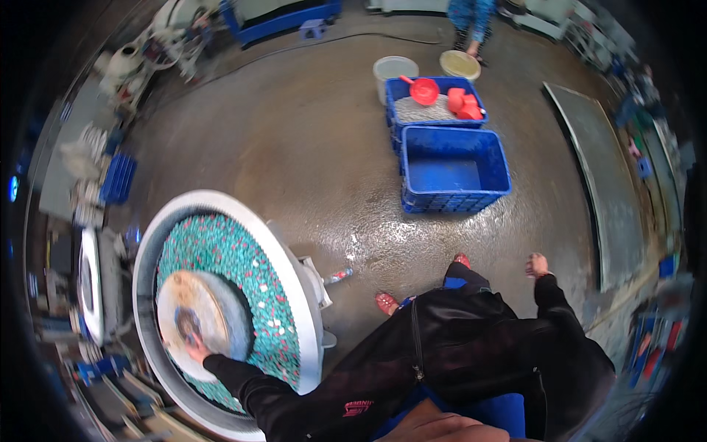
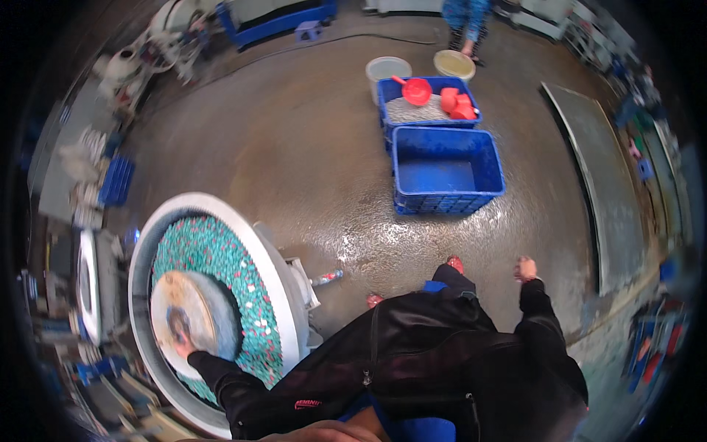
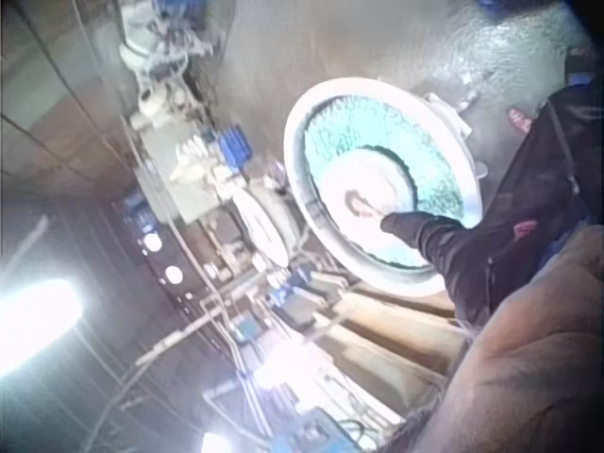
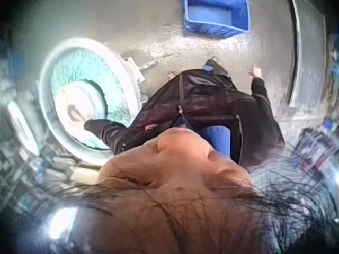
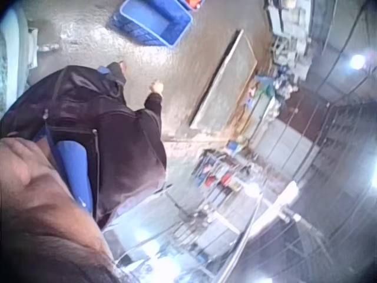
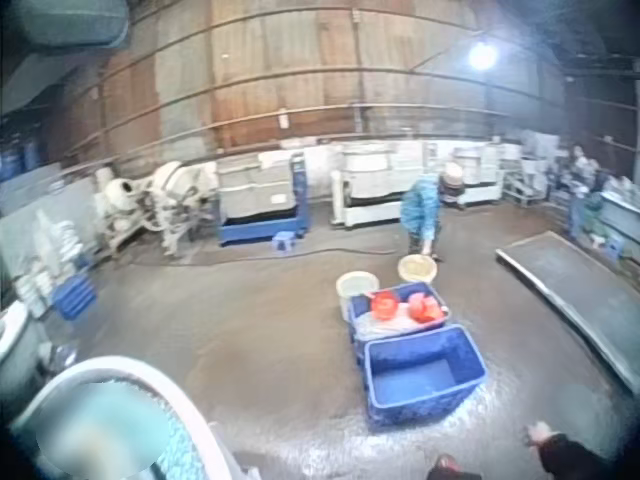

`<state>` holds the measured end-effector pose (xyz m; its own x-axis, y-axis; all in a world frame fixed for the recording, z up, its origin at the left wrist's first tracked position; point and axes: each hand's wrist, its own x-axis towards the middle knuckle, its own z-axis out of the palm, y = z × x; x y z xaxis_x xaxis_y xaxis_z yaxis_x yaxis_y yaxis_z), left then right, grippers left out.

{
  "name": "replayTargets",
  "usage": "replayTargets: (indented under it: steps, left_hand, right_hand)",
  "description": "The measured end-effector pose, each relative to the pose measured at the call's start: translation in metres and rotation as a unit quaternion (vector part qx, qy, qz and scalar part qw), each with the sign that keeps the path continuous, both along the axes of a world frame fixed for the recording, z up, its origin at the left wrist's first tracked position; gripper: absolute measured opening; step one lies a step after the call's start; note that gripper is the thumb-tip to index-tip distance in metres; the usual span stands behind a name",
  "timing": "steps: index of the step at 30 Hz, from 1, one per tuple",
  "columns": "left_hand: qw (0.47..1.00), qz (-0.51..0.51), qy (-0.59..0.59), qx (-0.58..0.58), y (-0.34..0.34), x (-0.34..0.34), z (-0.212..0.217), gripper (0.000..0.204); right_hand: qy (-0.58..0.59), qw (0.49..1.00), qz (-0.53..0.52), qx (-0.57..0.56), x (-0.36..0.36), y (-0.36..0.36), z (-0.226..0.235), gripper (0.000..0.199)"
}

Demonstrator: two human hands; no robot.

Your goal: The person uses a hose to spray water on the floor and machinery in a workshop. They also reach into a machine to remove debris by hand and continue rinsing the area.

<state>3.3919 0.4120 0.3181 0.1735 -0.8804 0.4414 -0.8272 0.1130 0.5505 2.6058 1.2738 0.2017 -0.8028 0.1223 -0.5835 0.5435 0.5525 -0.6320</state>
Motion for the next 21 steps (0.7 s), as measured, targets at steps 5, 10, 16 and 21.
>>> replayTargets:
  steps: [5, 10, 16, 21]
  left_hand:
    - [0.993, 0.048, 0.095, 0.058, -0.059, -0.030, 0.002, 0.047]
    - [0.847, -0.227, 0.470, 0.105, -0.046, -0.230, -0.040, 0.034]
    - [0.697, -0.554, 0.269, 0.366, 0.321, -0.648, -0.071, 0.029]
    - [0.400, -0.862, -0.131, 0.283, 0.574, -0.850, -0.002, 0.067]
  right_hand:
    - [-0.048, 0.989, -0.125, 0.058, 0.126, 0.096, 0.001, 0.035]
    - [-0.166, 0.954, 0.247, 0.041, 0.177, 0.108, -0.029, 0.026]
    - [-0.126, 0.989, -0.037, -0.065, 0.077, 0.100, -0.056, 0.026]
    - [-0.162, 0.982, -0.047, -0.078, 0.007, 0.175, -0.047, 0.025]
